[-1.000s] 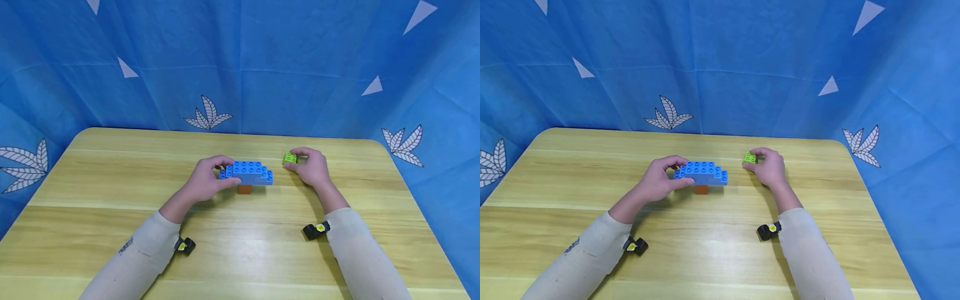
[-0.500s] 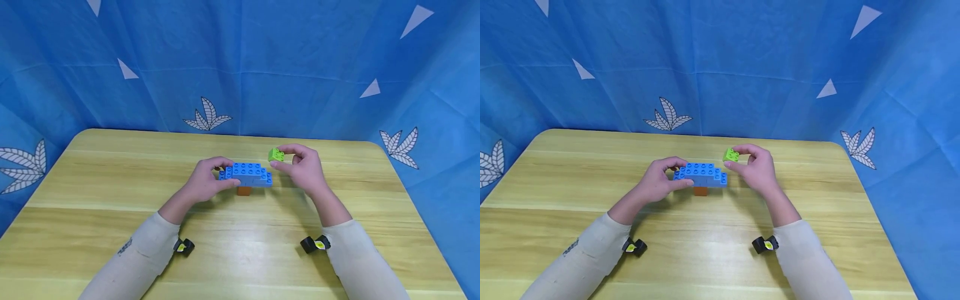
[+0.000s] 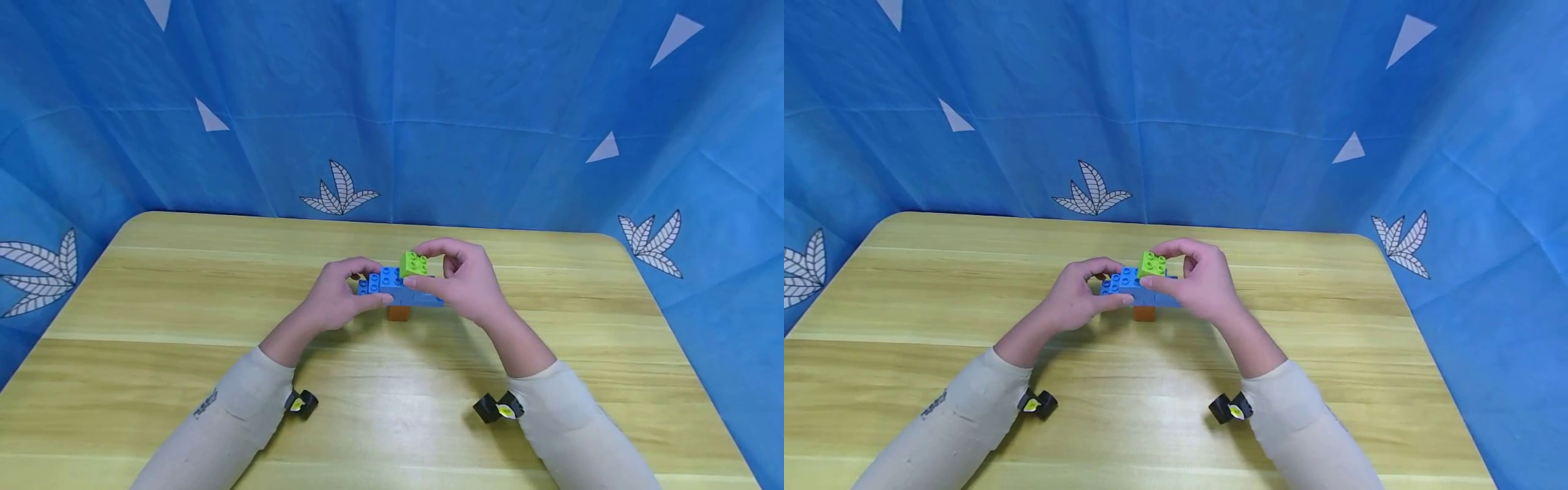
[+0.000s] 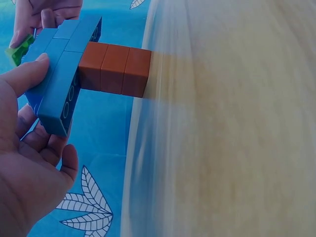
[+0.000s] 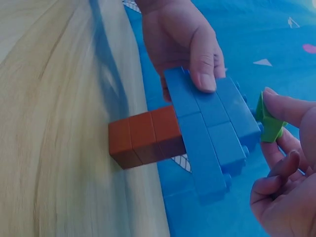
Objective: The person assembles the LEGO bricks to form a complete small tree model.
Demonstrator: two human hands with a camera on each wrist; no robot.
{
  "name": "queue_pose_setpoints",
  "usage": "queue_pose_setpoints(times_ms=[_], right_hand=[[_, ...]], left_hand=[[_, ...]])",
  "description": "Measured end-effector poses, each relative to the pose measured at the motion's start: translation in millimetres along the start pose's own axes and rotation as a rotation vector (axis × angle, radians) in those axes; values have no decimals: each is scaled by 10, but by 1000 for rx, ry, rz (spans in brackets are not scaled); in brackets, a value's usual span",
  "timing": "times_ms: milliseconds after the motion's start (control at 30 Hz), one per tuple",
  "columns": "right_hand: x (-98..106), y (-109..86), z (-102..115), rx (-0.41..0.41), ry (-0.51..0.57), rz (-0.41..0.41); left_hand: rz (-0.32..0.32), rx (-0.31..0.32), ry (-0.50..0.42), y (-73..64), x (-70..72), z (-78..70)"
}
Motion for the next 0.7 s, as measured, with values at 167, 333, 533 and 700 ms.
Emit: queue_pose_setpoints(times_ms=[167,333,533,700], right_hand=[[-89,24,17,35,-5,32],[-116,31,31,53,-18,40],[-135,24,42,53,-61,45],[-153,35,20,77,-73,29]], left_hand=[[2,-11,-7,5,1,9],[-3,-17,-8,8,-3,7],[-6,-44,-8,5,-10,-15],[-9,-54,-13,16,-11,-12]])
Point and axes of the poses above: each hand's wrist, its own y-axis towards the middle knuckle, its own x-axis out of the back of the hand, z = x × y, the point moved 6 cm from there along y, towards the middle knuckle, and after that the axes turned 5 degrees about x, right-handed, at the moved point
